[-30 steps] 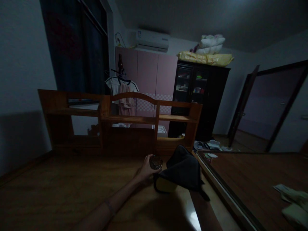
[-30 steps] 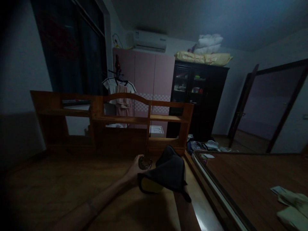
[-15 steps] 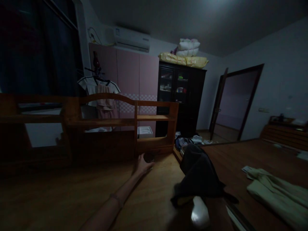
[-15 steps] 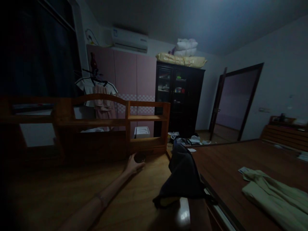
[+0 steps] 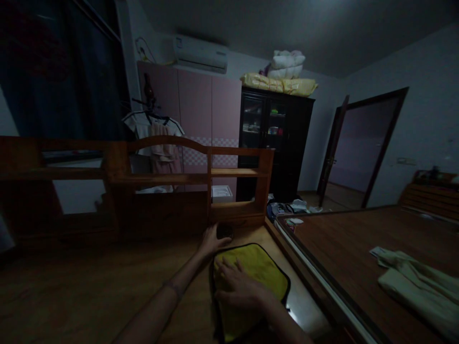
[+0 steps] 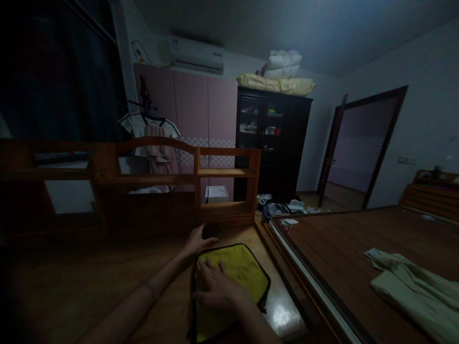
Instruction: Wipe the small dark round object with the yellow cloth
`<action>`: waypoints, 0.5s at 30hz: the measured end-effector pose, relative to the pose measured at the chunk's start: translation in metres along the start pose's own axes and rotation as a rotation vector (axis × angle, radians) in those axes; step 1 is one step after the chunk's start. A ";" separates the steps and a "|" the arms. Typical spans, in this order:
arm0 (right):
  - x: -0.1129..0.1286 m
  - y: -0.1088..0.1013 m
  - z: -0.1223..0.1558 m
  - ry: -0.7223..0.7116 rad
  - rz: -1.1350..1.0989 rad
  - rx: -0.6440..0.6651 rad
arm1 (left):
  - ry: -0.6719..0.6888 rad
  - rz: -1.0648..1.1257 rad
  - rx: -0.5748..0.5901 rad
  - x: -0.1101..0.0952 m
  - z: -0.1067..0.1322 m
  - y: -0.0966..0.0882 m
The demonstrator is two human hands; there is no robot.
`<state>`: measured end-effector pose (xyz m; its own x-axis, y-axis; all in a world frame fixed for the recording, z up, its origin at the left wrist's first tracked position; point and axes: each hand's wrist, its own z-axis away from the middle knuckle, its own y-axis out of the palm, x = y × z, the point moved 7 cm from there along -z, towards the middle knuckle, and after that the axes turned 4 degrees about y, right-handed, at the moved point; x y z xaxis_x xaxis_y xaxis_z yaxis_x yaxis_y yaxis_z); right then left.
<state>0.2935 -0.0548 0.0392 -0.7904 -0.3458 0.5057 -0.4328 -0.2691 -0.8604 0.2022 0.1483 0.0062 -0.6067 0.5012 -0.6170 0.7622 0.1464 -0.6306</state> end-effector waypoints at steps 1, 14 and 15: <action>0.002 0.011 -0.003 -0.023 -0.026 0.043 | 0.018 -0.002 -0.009 0.002 -0.001 -0.010; 0.039 0.029 -0.009 -0.132 0.060 -0.375 | -0.041 0.105 0.105 0.007 0.059 -0.037; 0.042 0.027 -0.006 -0.126 0.069 -0.448 | -0.062 0.119 0.121 0.006 0.064 -0.032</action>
<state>0.2456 -0.0712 0.0372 -0.7768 -0.4634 0.4265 -0.5479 0.1634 -0.8204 0.1602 0.0923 -0.0074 -0.5295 0.4550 -0.7160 0.7988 -0.0167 -0.6013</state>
